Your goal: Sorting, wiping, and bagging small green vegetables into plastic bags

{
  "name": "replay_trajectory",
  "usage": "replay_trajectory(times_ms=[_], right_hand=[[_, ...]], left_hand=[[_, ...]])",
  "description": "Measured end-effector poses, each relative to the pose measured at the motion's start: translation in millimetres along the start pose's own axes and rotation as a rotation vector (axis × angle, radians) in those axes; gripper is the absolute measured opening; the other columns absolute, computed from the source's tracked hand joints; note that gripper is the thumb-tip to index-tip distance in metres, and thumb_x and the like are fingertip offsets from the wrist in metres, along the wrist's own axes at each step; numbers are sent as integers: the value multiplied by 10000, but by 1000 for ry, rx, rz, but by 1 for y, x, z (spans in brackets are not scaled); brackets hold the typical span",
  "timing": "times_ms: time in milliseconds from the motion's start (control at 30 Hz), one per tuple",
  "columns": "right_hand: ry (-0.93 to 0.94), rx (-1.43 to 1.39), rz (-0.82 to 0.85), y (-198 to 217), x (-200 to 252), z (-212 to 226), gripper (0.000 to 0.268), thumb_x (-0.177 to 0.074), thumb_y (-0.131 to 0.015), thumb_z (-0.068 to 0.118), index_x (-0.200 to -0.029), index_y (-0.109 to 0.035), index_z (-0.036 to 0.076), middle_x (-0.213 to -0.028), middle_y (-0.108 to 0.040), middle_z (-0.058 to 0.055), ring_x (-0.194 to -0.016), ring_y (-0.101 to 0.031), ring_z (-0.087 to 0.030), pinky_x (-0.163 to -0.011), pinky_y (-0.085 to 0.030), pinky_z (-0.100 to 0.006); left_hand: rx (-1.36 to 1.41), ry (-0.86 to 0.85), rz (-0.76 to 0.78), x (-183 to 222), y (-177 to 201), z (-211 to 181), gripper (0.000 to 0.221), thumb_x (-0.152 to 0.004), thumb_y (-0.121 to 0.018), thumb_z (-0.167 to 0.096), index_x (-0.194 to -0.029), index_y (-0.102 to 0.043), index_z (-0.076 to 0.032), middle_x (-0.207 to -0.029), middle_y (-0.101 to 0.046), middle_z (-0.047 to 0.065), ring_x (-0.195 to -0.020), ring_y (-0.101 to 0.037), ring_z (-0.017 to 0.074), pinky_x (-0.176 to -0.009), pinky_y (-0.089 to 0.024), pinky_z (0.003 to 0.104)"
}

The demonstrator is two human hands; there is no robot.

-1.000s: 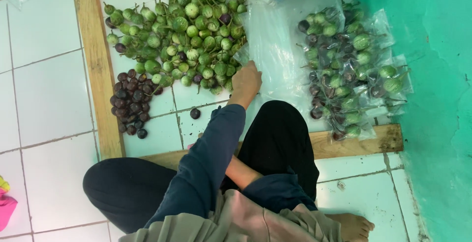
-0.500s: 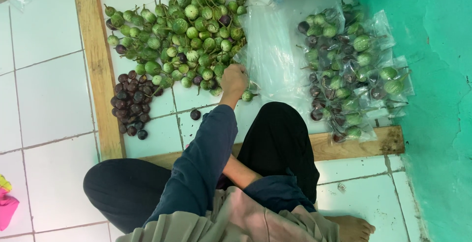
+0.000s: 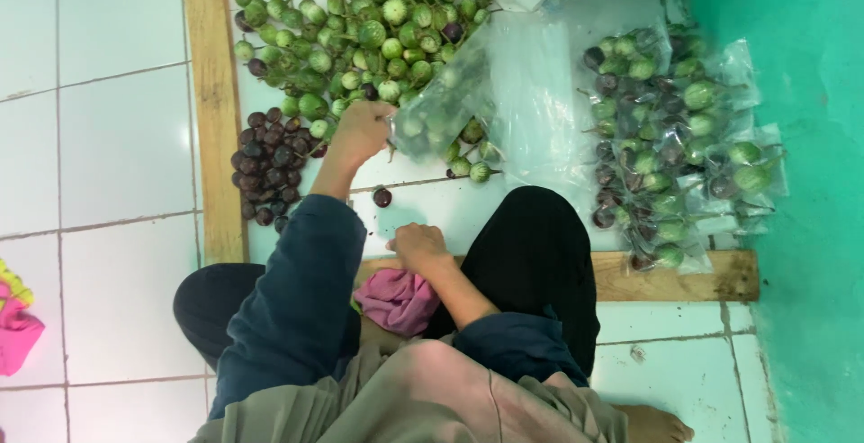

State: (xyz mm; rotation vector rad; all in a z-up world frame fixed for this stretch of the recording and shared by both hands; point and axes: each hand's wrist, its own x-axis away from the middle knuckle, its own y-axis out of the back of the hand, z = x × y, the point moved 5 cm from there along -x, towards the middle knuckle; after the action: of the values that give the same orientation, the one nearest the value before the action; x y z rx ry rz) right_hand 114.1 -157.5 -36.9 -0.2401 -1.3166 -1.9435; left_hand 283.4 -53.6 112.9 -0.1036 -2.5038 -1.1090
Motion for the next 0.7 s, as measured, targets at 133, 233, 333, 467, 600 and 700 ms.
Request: replay_trajectory(times_ms=[133, 233, 333, 467, 600, 700], right_hand=[[-69, 12, 78, 23, 14, 4, 427, -982, -528, 547, -988, -789, 208, -928, -787, -95, -995, -752, -346, -875, -505, -514], [-36, 115, -18, 27, 6, -14, 278, -986, -557, 374, -1117, -757, 232, -1169, -673, -86, -1166, -573, -350, -975, -411, -566], [-100, -89, -297, 27, -12, -39, 410, -995, -608, 439, -1356, -648, 251, -1318, -608, -55, -1208, -561, -313, -975, -481, -520], [-91, -1370, -366, 63, 13, -21, 658, -995, -608, 89, -1577, -308, 26, -1291, -615, -227, -1132, -636, -277, -882, -527, -377], [-174, -1658, -289, 46, 15, -11, 841, -1011, -692, 201, -1646, -142, 232, -1194, -631, -180, -994, -745, -351, -800, -640, -449], [-164, -1645, -386, 13, -9, -35, 947, -926, -709, -43, -1647, -136, 177, -929, -619, -100, -730, -723, -255, -681, -677, -366]], left_hand=[[227, 20, 0, 68, 67, 39, 323, -933, -533, -27, -1158, -755, -91, -600, -593, 118, -475, -589, 141, -474, -498, 285], [455, -67, 107, 94, 90, 97, 367, -884, -502, 66, -1170, -730, 25, -670, -490, 131, -487, -542, 164, -424, -423, 335], [551, -35, 262, 138, 98, 132, 382, -880, -487, 68, -1201, -692, 87, -732, -528, 92, -559, -523, 135, -485, -411, 275], [648, -14, 333, 171, 102, 160, 364, -883, -532, 60, -1209, -691, 88, -707, -531, 66, -544, -514, 109, -489, -387, 242], [674, -8, 459, 187, 86, 189, 339, -912, -586, 22, -1226, -711, 52, -621, -520, 44, -529, -487, 97, -488, -361, 223], [670, 32, 505, 194, 70, 204, 328, -922, -611, 10, -1232, -707, 52, -684, -566, 39, -568, -502, 99, -523, -410, 223]])
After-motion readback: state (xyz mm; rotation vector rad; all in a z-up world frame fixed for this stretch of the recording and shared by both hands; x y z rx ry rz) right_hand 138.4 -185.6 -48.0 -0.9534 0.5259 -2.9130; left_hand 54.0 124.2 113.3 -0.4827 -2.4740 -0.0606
